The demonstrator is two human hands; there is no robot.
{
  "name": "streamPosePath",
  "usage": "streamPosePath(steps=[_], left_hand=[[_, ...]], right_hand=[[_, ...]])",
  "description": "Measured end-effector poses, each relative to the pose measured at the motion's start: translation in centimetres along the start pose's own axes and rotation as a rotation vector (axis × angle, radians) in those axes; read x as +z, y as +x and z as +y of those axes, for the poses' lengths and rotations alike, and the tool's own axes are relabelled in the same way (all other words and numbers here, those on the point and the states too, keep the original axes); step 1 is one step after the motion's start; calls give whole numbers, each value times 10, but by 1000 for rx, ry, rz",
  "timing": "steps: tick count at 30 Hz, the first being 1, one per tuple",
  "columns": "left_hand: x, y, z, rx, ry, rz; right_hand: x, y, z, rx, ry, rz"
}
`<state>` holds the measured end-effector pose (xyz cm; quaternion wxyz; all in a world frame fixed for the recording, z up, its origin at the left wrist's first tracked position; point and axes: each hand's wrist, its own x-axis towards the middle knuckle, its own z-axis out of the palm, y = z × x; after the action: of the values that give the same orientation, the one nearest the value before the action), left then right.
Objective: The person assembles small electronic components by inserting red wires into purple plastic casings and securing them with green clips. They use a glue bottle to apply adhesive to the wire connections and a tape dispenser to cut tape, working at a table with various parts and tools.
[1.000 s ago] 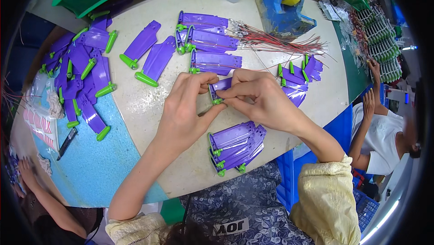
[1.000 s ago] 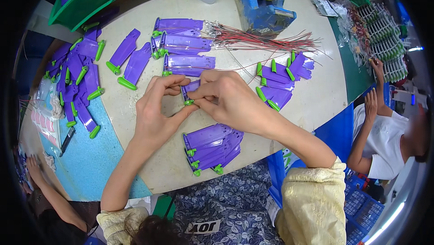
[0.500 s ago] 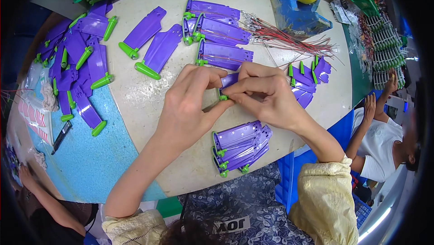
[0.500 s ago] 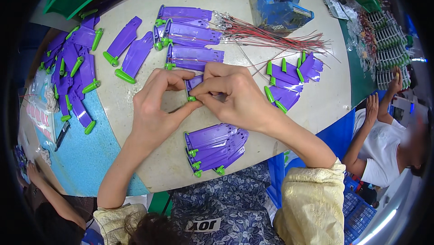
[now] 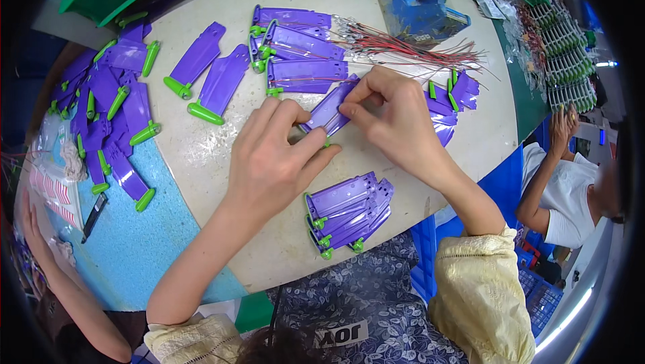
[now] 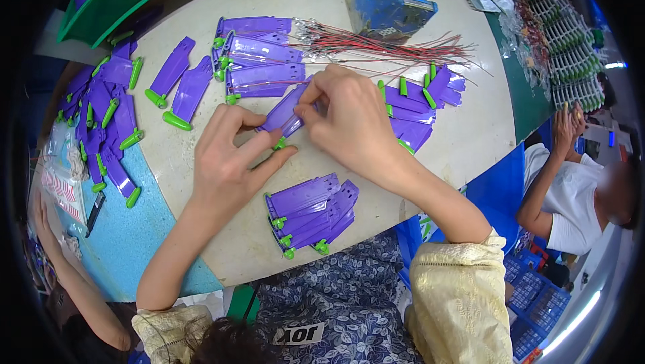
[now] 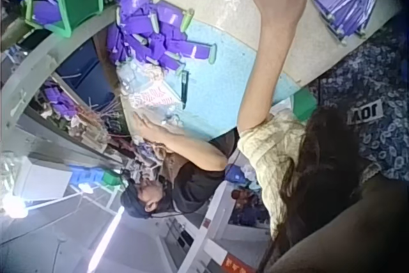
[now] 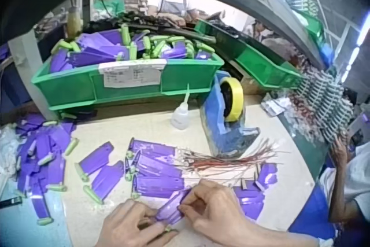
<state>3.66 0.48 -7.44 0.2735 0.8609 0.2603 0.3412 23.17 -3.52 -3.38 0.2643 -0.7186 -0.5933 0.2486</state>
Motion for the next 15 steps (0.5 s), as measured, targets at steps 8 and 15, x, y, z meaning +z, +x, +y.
streamPosePath(steps=[8,15], left_hand=[[-12,25,-10,189,12,-191],[-9,24,-13,183,-19,-163]], right_hand=[[-35,12,24,-432,-213,423],[-117,57,37,233,398,308]])
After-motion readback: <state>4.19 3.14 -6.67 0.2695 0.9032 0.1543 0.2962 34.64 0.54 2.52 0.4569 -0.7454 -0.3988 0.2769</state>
